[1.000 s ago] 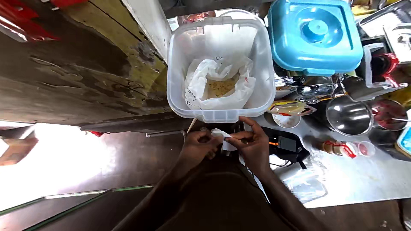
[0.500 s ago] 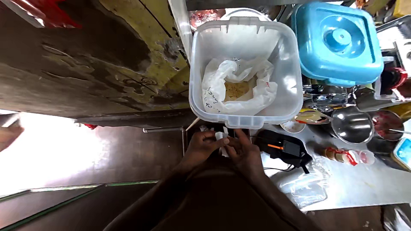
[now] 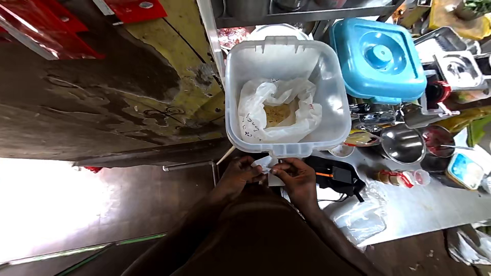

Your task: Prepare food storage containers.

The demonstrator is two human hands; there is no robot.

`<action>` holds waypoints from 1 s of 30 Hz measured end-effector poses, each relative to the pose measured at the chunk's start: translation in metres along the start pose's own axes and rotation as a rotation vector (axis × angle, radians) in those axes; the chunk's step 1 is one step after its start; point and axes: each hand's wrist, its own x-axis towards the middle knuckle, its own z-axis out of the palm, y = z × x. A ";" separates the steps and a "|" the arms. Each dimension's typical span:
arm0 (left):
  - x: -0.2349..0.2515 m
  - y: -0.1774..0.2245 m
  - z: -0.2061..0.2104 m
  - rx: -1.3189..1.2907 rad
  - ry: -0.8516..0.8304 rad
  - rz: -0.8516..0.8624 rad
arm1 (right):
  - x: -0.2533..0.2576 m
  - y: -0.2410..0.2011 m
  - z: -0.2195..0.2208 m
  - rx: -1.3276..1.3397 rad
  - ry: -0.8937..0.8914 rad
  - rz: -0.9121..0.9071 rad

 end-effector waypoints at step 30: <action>0.008 -0.005 -0.013 0.394 -0.193 0.127 | -0.009 -0.001 -0.001 0.152 -0.147 0.211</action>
